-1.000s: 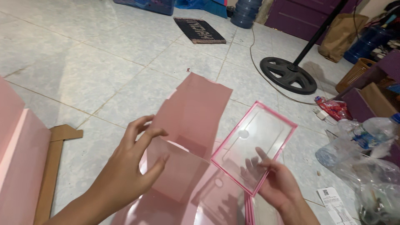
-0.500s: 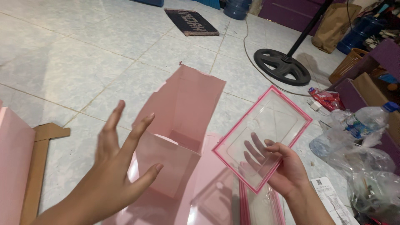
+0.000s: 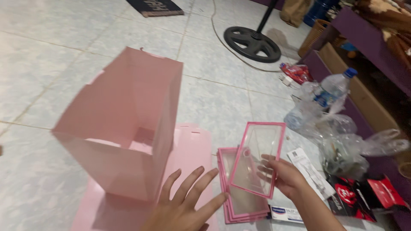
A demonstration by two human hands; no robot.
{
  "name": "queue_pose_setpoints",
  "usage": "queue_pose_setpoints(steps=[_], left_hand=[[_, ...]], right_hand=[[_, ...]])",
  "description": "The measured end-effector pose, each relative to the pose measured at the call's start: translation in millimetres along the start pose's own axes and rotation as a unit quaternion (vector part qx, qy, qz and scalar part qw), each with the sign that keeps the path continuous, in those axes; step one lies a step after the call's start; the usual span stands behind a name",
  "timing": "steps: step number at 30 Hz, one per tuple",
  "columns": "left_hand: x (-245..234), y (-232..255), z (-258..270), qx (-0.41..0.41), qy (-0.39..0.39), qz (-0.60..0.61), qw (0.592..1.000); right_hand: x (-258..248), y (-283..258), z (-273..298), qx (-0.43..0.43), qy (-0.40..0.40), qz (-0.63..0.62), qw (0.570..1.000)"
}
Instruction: The person assembles pink plastic storage boxes by hand. They remove protective films from clear lids and pink panels, then fit the lids onto the boxes and stack the assembled units.
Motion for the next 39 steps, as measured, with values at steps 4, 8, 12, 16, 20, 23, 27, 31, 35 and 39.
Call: queue_pose_setpoints(steps=[4, 8, 12, 16, 20, 23, 27, 31, 35, 39], left_hand=[[30, 5, -9, -0.092, -0.228, 0.168, 0.955], [58, 15, -24, -0.373, -0.446, 0.508, 0.635], [73, 20, -39, -0.348, -0.385, 0.551, 0.654], [93, 31, -61, -0.384, -0.282, 0.623, 0.621], [120, 37, -74, -0.452, -0.244, 0.633, 0.58], [145, 42, -67, -0.452, -0.197, 0.657, 0.57], [174, 44, -48, -0.468, -0.119, 0.638, 0.6], [193, 39, -25, -0.498, -0.203, 0.648, 0.539], [203, 37, -16, -0.53, -0.209, 0.679, 0.464], [206, 31, -8, -0.489, -0.283, 0.421, 0.71]], right_hand=[[11, -17, 20, -0.156, 0.141, 0.304, 0.929], [54, -17, 51, -0.229, 0.14, 0.458, 0.847], [98, -6, 70, -0.196, 0.048, 0.44, 0.875], [118, -8, 76, -0.16, -0.026, 0.357, 0.92], [119, -22, 71, -0.107, -0.053, 0.292, 0.949], [106, -24, 63, -0.07, -0.102, 0.363, 0.923], [75, -25, 30, -0.04, -0.186, 0.289, 0.938], [42, -10, -18, -0.162, 0.026, 0.452, 0.877], [20, 30, -44, -0.011, 0.0, 0.279, 0.96], [12, 54, -58, -0.015, 0.021, 0.268, 0.963]])
Point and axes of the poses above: each hand's wrist, its own z-axis away from the middle knuckle, its own x-axis out of the palm, y = z × x, the point moved 1 cm from there along -z, towards the middle knuckle, and after that the axes turned 3 degrees about -z, right-handed, at the moved point
